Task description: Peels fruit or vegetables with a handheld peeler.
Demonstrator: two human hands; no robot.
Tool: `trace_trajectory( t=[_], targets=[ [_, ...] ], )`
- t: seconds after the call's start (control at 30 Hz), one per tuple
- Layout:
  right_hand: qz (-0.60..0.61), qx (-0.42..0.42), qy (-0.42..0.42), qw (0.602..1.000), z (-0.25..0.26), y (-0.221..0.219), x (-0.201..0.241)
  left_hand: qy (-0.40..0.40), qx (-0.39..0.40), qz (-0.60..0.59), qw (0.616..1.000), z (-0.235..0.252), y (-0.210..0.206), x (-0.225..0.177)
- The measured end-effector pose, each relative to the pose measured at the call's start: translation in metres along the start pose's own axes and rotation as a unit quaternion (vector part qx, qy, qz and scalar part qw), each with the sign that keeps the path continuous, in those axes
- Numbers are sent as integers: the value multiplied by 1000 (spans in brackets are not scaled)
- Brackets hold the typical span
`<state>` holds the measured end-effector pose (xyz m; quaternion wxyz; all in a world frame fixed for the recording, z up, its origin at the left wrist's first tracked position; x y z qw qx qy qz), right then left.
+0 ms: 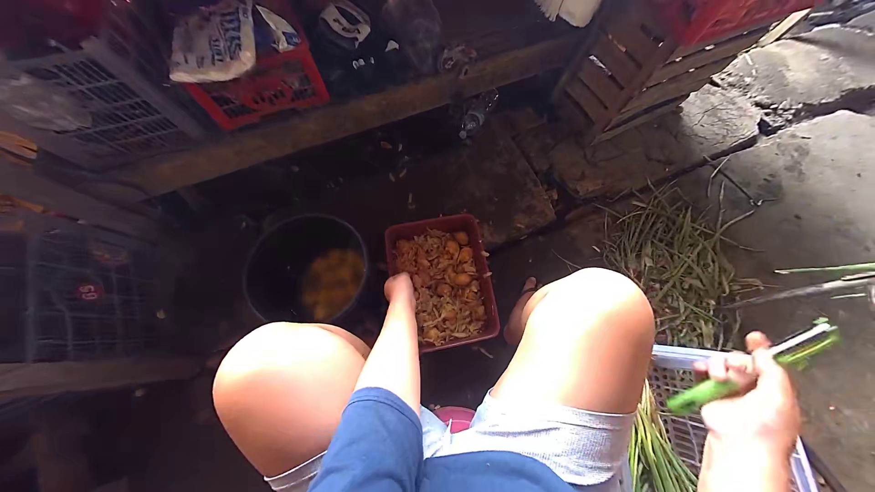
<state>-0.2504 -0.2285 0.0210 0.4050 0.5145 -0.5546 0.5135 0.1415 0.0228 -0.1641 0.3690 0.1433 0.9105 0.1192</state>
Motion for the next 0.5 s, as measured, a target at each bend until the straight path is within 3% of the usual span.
trace_trajectory(
  t=[0.07,0.17,0.23,0.33,0.4,0.5],
  targets=[
    [-1,-15,-79,997,-9,19,-32,-39,15,93,995,7,-7,19],
    [-91,42,-130,986,-18,42,-72,-95,42,226,968,14,-15,39],
    [-189,58,-168,966,-23,41,-81,-111,64,292,948,15,-20,45],
    [-201,87,-228,949,-25,40,-88,-127,114,345,923,21,-36,45],
    [-229,96,-262,932,-31,23,-77,-151,156,372,902,26,-48,42],
    [-311,120,-338,880,-53,-42,-35,-184,190,413,871,29,-65,42]
  ],
)
Point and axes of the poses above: each hand's wrist, its own z-axis towards the middle knuckle, its own y-axis out of the back of the hand, x = y × z, the point moved 4 cm from there along z, towards the middle knuckle, and after that the axes turned 1 degree about z, right-handed, at the moved point
